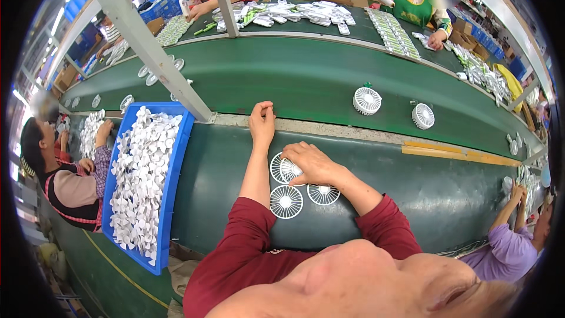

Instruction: Assembling small fan-like plastic components on a production line conveyor belt.

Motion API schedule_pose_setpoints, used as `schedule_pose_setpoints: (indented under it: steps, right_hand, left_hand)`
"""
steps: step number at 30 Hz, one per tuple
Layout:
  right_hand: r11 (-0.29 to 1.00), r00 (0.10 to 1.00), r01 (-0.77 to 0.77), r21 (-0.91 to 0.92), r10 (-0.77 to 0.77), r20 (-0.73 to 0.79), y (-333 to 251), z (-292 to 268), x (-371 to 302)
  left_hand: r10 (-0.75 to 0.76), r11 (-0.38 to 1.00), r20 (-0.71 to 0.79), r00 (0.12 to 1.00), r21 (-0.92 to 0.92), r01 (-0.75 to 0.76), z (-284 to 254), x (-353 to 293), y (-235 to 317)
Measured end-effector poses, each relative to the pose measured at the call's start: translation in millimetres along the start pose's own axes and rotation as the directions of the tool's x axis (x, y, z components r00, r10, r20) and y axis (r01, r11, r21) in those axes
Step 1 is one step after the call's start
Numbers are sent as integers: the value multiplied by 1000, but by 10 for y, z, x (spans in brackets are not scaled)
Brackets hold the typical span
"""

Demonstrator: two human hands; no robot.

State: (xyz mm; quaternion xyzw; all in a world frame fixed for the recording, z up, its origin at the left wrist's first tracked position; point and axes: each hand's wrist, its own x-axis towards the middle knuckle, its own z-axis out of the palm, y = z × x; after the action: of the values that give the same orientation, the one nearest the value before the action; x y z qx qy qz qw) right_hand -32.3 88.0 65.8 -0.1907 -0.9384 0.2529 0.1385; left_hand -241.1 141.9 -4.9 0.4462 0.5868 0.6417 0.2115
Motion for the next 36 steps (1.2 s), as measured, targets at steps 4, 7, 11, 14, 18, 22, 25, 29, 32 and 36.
schedule_pose_setpoints:
  steps: [4,7,11,14,18,22,25,29,32,36]
  right_hand:
    - [996,980,-71,-58,59,-187,64,12,-12]
    - [986,977,-164,33,167,-134,25,-49,10]
    - [752,977,-159,639,212,-6,187,-29,48]
    - [578,938,-56,814,310,-155,398,-90,80]
    - [822,737,-126,555,453,-502,776,-231,20]
    - [941,697,-321,110,313,-645,928,-169,-59]
    - [941,771,-330,-74,223,-596,910,-114,-51]
    - [920,859,-320,-225,181,-479,782,-12,-45]
    - [916,868,-312,-252,167,-468,768,-44,-56]
    - [943,823,-310,-117,205,-529,657,-160,-13]
  left_hand:
    - [65,998,-34,997,27,-64,37,-19,1]
    - [51,996,-9,999,77,-51,9,-24,0]
    - [31,994,18,999,104,-32,9,-33,27]
    - [36,992,14,999,121,-37,15,-29,17]
    - [47,987,6,999,155,-47,19,-25,-11]
    - [89,979,-10,996,186,-85,36,-26,-47]
    - [97,981,-11,995,172,-94,52,-23,-39]
    - [88,977,-22,996,197,-82,25,-35,-41]
    - [133,972,-14,991,198,-128,52,-33,-38]
    - [147,970,-21,989,201,-140,40,-50,-29]
